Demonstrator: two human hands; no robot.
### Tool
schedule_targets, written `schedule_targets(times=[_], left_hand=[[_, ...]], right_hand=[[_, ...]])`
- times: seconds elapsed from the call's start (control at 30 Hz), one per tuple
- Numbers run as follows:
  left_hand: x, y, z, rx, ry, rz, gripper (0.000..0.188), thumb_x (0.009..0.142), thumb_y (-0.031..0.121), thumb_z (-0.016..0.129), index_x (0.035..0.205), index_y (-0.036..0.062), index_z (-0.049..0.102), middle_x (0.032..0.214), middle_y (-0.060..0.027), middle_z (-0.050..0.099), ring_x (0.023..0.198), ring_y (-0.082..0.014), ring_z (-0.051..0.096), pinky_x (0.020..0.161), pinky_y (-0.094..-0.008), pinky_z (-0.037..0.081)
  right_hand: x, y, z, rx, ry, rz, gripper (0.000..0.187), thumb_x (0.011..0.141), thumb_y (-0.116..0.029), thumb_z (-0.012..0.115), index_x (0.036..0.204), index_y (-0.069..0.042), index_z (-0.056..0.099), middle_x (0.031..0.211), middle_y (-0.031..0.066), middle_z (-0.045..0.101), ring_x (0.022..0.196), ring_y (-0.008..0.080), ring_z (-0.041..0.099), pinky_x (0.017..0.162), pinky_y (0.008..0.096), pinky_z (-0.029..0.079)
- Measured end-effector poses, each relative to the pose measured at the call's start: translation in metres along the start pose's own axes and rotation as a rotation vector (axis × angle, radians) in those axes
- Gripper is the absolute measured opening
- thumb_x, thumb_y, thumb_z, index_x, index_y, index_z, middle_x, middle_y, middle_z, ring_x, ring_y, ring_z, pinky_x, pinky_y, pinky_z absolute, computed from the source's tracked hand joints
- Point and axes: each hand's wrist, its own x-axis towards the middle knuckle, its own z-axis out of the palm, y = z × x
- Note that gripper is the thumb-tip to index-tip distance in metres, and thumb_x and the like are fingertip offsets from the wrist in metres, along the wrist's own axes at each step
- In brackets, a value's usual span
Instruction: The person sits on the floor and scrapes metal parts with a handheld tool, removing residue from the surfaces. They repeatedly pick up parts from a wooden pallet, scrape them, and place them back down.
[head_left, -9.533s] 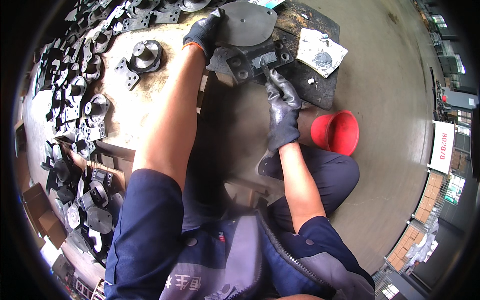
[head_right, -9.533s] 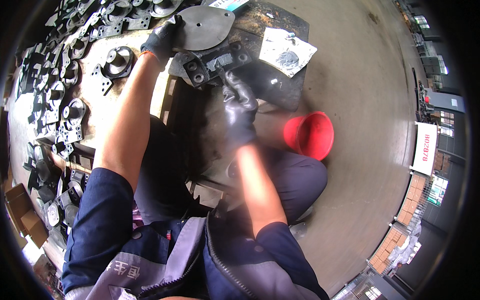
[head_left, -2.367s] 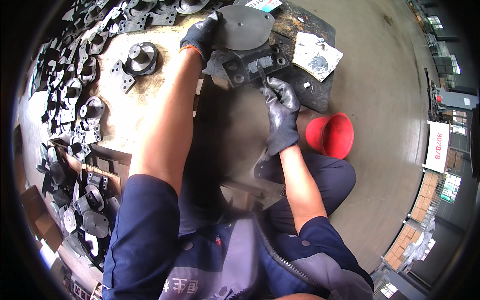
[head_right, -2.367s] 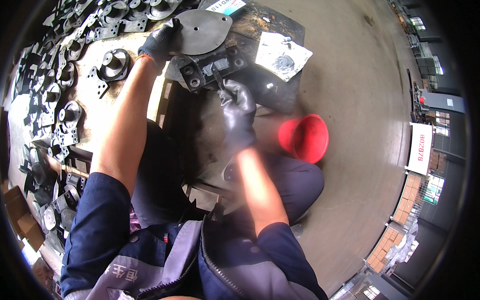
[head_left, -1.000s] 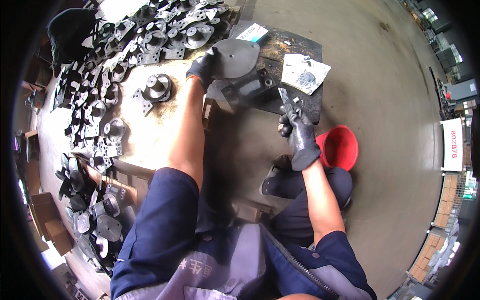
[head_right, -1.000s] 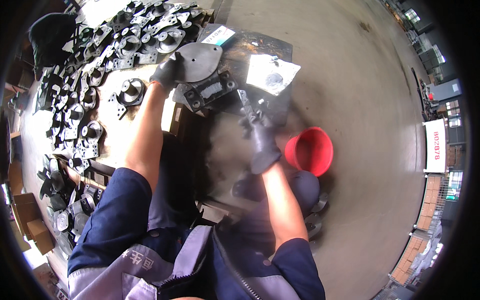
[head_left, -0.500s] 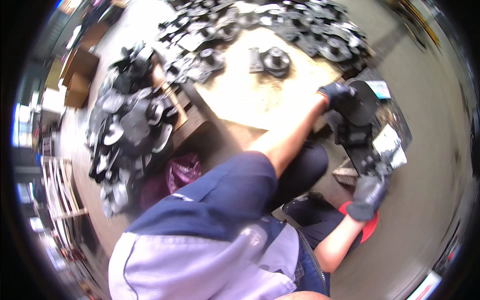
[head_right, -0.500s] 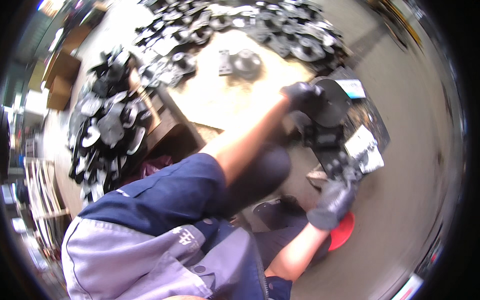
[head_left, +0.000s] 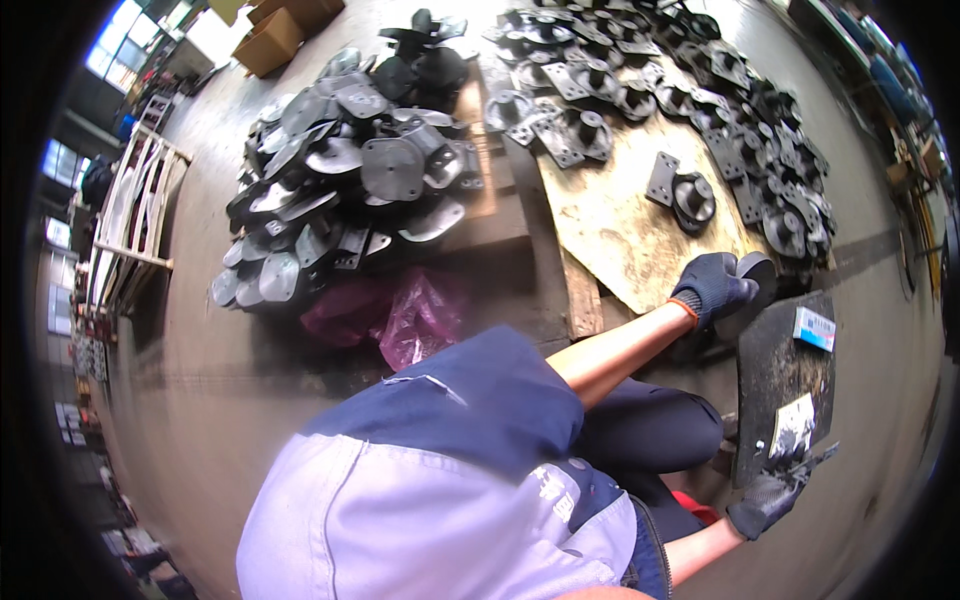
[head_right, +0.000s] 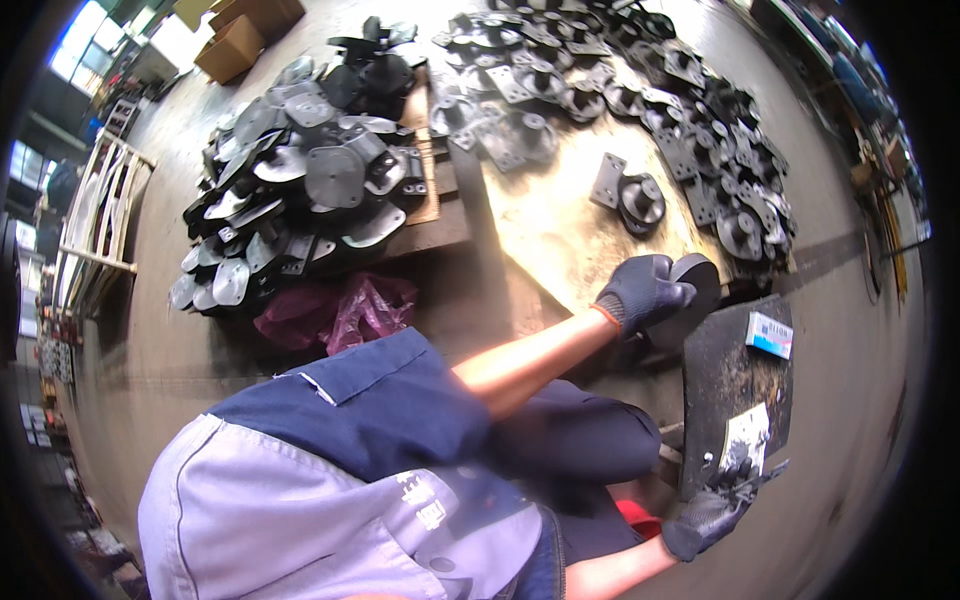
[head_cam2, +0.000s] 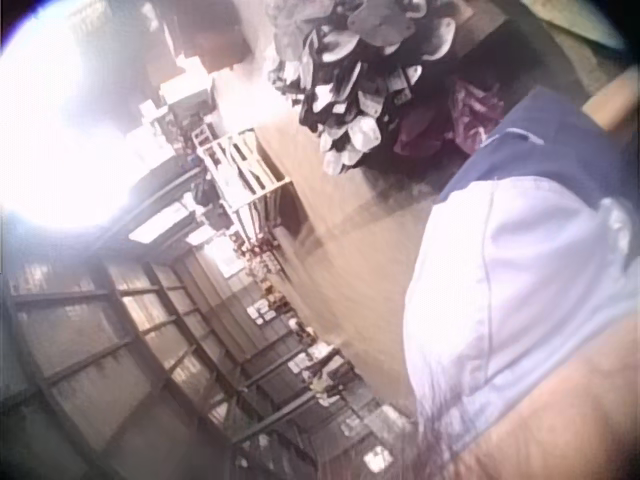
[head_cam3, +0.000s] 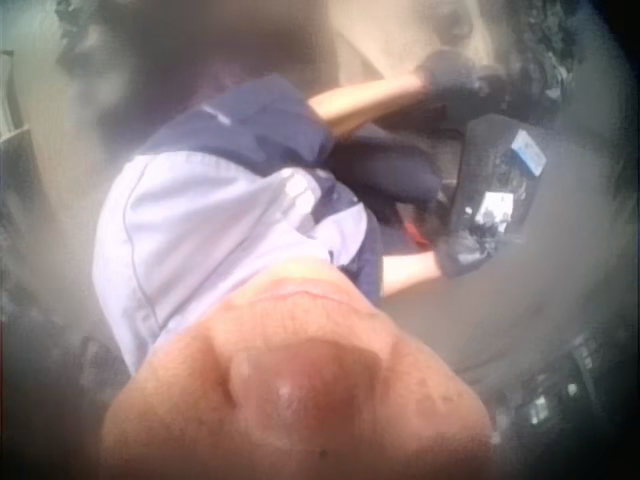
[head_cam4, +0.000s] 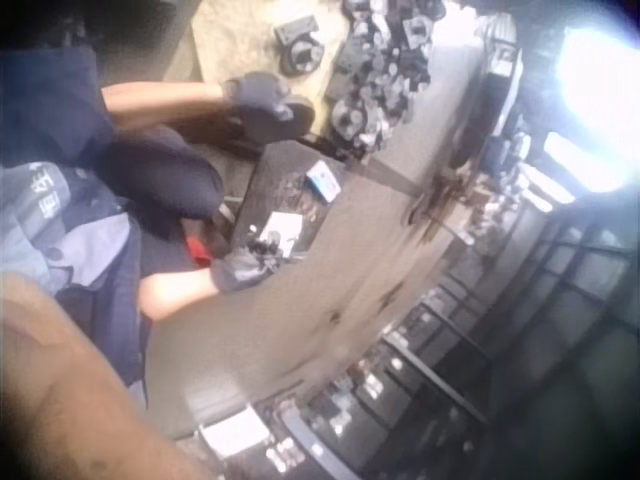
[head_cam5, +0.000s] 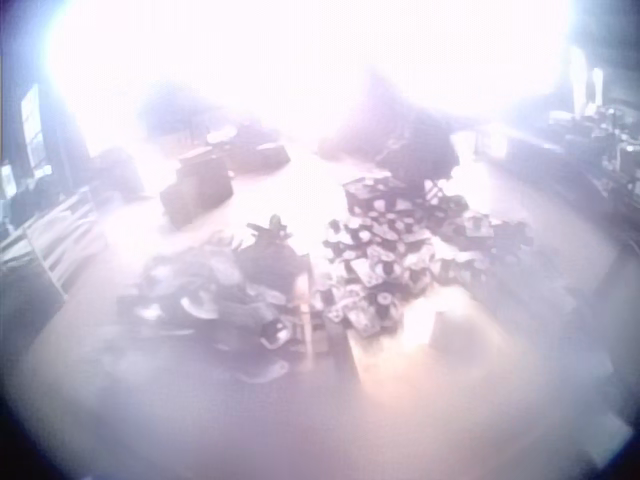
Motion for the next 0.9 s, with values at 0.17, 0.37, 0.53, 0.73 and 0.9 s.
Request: schedule_targets(times=[0.17, 0.37, 0.53, 0.73, 0.9], left_hand=[[-0.02, -0.027, -0.122, 0.282, 0.199, 0.076, 0.031, 0.066, 0.033, 0.063, 0.074, 0.0026, 0.064, 0.076, -0.0199, 0.062, 0.074, -0.0338, 0.062, 0.069, -0.0415, 0.049], [-0.044, -0.11, -0.287, 0.437, 0.658, -0.029, 0.036, 0.068, 0.039, 0.062, 0.074, 0.0047, 0.066, 0.075, -0.0185, 0.063, 0.071, -0.0323, 0.063, 0.065, -0.0397, 0.049], [-0.121, -0.121, -0.426, 0.643, 0.848, -0.167, 0.028, 0.076, 0.034, 0.056, 0.087, 0.0107, 0.067, 0.084, -0.0145, 0.065, 0.081, -0.0287, 0.062, 0.076, -0.0361, 0.048], [-0.212, -0.157, -0.57, 0.262, 1.168, -0.491, 0.046, 0.076, 0.036, 0.063, 0.095, -0.0052, 0.062, 0.078, -0.0144, 0.064, 0.069, -0.0177, 0.058, 0.065, -0.031, 0.045], [-0.26, -0.271, -0.691, -0.254, 1.247, -0.323, 0.061, 0.078, 0.044, 0.058, 0.12, 0.0006, 0.051, 0.104, -0.0138, 0.059, 0.086, -0.0194, 0.054, 0.077, -0.0351, 0.042]], right_hand=[[0.001, 0.003, -0.017, -1.38, -0.195, -0.642, 0.061, 0.093, -0.033, 0.036, 0.141, -0.002, 0.016, 0.141, 0.0142, 0.027, 0.129, 0.0271, 0.03, 0.108, 0.0388, 0.024], [0.042, 0.043, -0.043, -0.614, -0.41, -0.332, 0.055, 0.091, -0.031, 0.042, 0.137, -0.003, 0.031, 0.133, 0.0099, 0.04, 0.12, 0.0217, 0.042, 0.101, 0.0337, 0.034], [0.069, 0.035, -0.038, -0.087, 0.019, 0.263, 0.052, 0.091, -0.031, 0.041, 0.135, -0.004, 0.034, 0.133, 0.0101, 0.042, 0.121, 0.0219, 0.042, 0.101, 0.0342, 0.033], [0.108, 0.019, -0.056, -0.192, 0.149, 0.308, 0.049, 0.091, -0.031, 0.04, 0.133, -0.004, 0.039, 0.132, 0.0104, 0.044, 0.121, 0.0221, 0.043, 0.102, 0.0349, 0.032], [0.109, 0.004, -0.049, -0.211, 0.193, 0.319, 0.046, 0.091, -0.031, 0.037, 0.129, -0.004, 0.045, 0.132, 0.0111, 0.047, 0.123, 0.0214, 0.042, 0.103, 0.0351, 0.029]])
